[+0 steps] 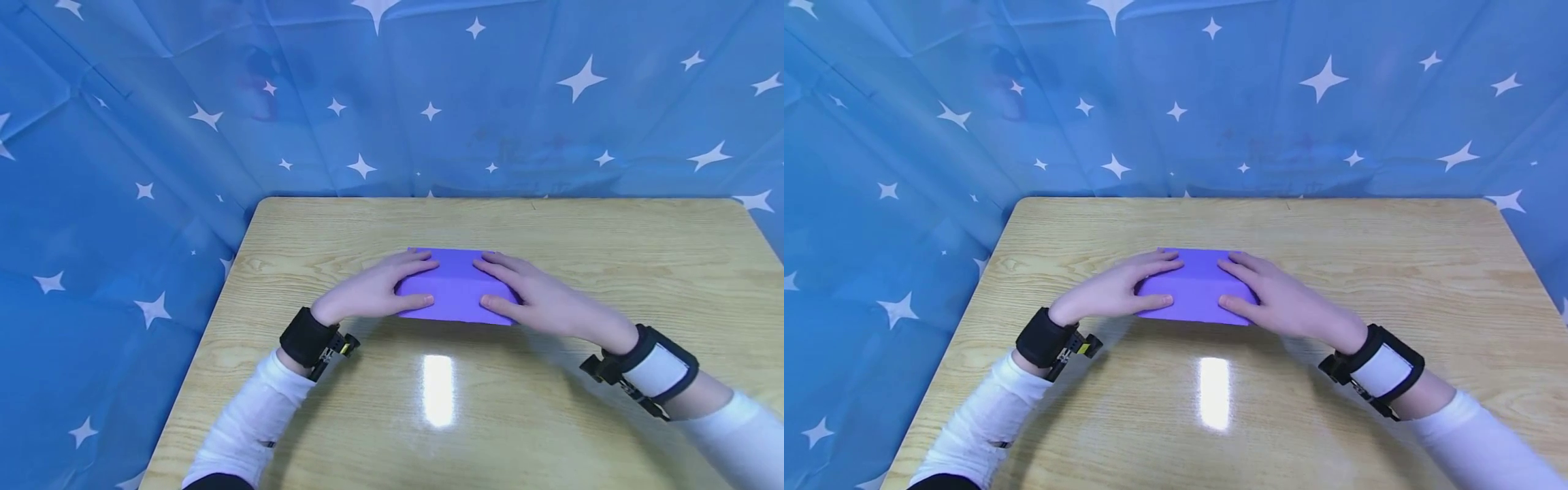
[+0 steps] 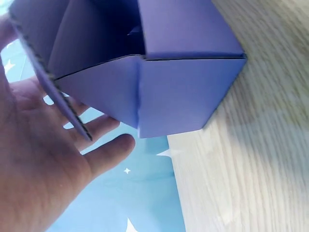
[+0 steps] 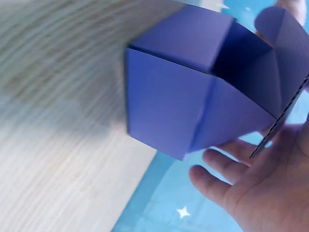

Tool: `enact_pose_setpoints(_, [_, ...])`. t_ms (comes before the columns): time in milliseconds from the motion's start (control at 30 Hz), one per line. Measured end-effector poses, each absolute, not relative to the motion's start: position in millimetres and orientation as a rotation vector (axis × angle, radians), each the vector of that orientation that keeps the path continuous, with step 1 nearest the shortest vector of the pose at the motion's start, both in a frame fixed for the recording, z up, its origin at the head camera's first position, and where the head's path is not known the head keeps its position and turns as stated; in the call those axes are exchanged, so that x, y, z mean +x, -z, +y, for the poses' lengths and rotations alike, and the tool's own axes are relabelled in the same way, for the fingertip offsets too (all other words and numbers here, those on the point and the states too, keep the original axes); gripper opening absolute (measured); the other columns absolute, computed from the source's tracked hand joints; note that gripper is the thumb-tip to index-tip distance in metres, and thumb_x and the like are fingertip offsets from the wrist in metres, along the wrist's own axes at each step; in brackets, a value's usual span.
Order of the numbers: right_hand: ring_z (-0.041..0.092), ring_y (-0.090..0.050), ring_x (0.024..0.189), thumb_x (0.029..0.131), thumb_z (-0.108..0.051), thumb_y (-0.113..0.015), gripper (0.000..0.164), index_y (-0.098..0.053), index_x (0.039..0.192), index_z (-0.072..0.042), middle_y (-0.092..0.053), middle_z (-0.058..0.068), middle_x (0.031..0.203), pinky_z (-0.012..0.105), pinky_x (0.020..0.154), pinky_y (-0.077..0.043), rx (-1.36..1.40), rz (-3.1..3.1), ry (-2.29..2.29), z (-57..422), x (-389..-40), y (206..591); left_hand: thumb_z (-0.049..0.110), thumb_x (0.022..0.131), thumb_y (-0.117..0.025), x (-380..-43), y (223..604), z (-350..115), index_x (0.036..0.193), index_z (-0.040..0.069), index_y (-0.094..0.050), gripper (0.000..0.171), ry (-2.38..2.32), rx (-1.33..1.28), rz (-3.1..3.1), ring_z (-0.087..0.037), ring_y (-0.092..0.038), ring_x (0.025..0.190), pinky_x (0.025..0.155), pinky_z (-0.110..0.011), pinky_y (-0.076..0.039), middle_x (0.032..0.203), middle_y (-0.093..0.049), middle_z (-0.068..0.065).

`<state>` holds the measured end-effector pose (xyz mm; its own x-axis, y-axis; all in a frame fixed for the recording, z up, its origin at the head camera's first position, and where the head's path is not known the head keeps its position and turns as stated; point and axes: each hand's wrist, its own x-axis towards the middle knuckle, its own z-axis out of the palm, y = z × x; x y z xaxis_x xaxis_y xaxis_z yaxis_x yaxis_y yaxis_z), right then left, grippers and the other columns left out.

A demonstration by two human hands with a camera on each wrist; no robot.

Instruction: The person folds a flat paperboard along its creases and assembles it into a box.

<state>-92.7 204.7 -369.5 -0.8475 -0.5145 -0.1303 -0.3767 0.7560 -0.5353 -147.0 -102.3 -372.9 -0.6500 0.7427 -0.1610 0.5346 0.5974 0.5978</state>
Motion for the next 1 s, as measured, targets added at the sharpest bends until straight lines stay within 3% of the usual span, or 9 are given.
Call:
enact_pose_setpoints(400, [0.048,-0.021,0.162,0.104,-0.049,-0.062,0.08,-0.029,0.167,-0.011,-0.021,0.02,0.176,0.066,0.129,-0.029,-0.767,2.822,0.532,199,-78,401,0.052,0.1,-0.067,-133,394,-98,0.167,0.019,-0.031,0.083,-0.631,1.033,2.497,-0.036,-0.005,0.168,0.136,-0.055,-0.02,0.178,-0.017,-0.013])
enact_pose_setpoints(1000, [0.05,-0.018,0.162,0.1,-0.047,-0.068,0.084,-0.033,0.165,-0.007,-0.021,0.024,0.175,0.065,0.129,-0.028,-0.811,2.921,0.366,193,-74,424,0.05,0.099,-0.069,-125,420,-93,0.166,0.018,-0.035,0.081,-0.498,1.123,2.667,-0.037,-0.011,0.167,0.135,-0.056,-0.023,0.178,-0.02,-0.012])
